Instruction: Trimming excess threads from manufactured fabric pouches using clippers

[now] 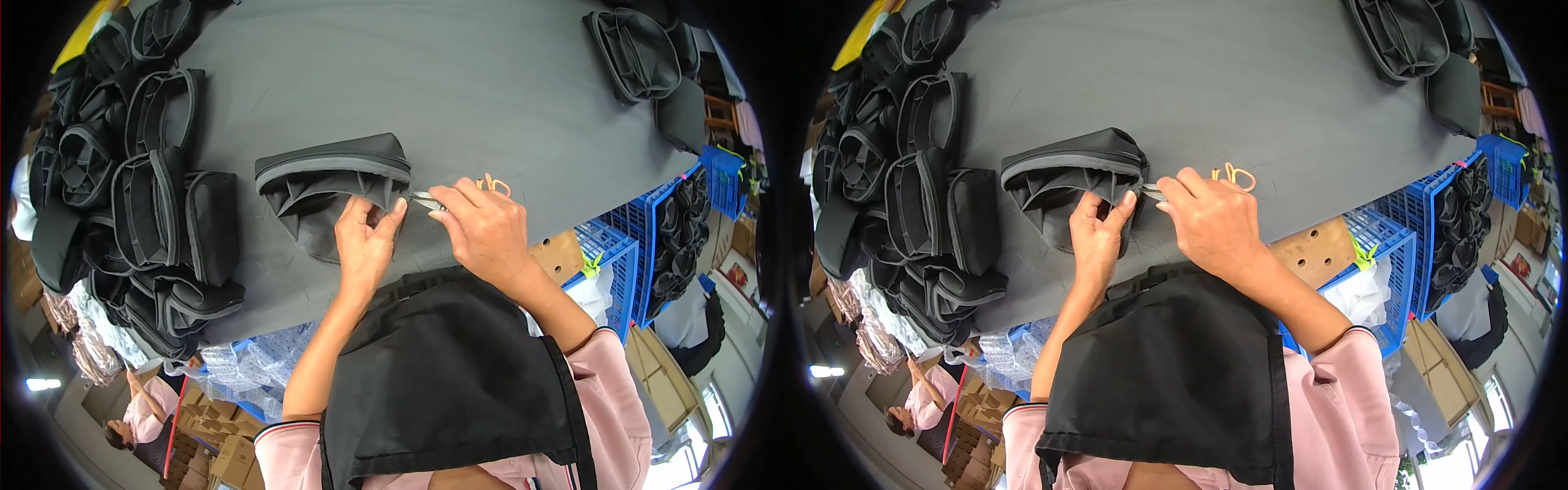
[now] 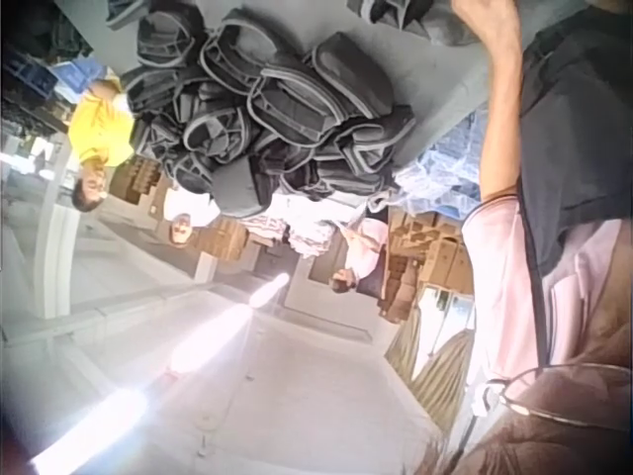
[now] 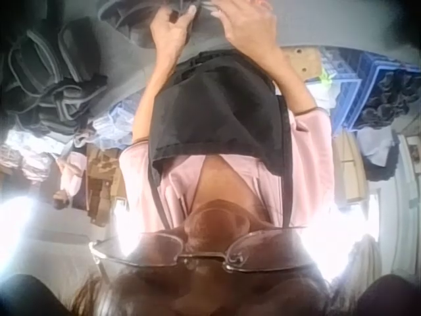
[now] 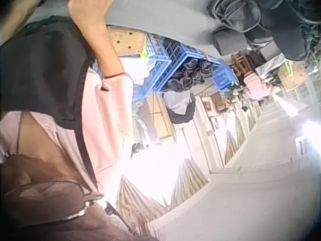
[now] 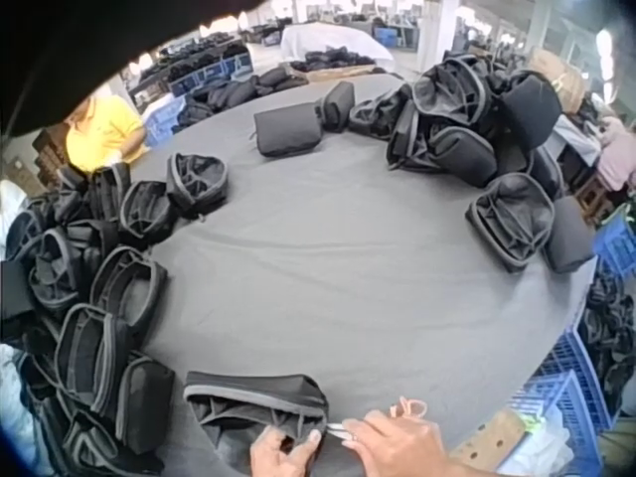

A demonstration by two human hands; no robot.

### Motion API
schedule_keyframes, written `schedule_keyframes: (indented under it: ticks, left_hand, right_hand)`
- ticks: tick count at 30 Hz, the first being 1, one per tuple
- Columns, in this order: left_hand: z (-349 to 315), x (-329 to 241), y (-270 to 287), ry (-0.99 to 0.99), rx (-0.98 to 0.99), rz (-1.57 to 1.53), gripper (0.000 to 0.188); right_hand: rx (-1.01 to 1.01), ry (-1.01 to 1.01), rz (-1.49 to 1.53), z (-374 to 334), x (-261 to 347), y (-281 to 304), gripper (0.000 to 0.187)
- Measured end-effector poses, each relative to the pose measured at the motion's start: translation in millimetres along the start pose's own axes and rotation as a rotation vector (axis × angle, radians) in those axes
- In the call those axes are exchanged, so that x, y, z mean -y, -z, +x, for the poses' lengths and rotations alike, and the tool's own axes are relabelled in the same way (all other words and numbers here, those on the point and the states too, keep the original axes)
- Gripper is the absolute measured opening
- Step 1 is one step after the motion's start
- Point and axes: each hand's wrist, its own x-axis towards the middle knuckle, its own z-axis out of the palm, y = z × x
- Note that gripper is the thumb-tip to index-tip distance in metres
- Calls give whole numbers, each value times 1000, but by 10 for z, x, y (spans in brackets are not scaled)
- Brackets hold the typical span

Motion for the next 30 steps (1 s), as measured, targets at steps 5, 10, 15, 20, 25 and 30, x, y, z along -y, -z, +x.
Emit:
schedule_keyframes:
  ticks: [5,10,15,20,25,30]
  left_hand:
    - [-1,77,-22,-78,-8,-27,37]
    - [0,95,-34,-72,-20,-43,36]
    - [-22,14,-49,-78,-22,-27,35]
    - [-26,-15,-65,-120,-30,41,31]
    - [-56,-89,-35,-68,-17,87,20]
    - [-54,-122,-41,-76,-23,83,19]
  right_hand:
    - [56,-6,-50,24,16,34,18]
    - [81,21,-42,41,12,70,17]
    - [117,28,-117,56,72,85,16]
    - [138,60,-169,103,83,97,15]
    - [182,47,-126,130,71,81,15]
    - [167,-16,23,122,-13,61,14]
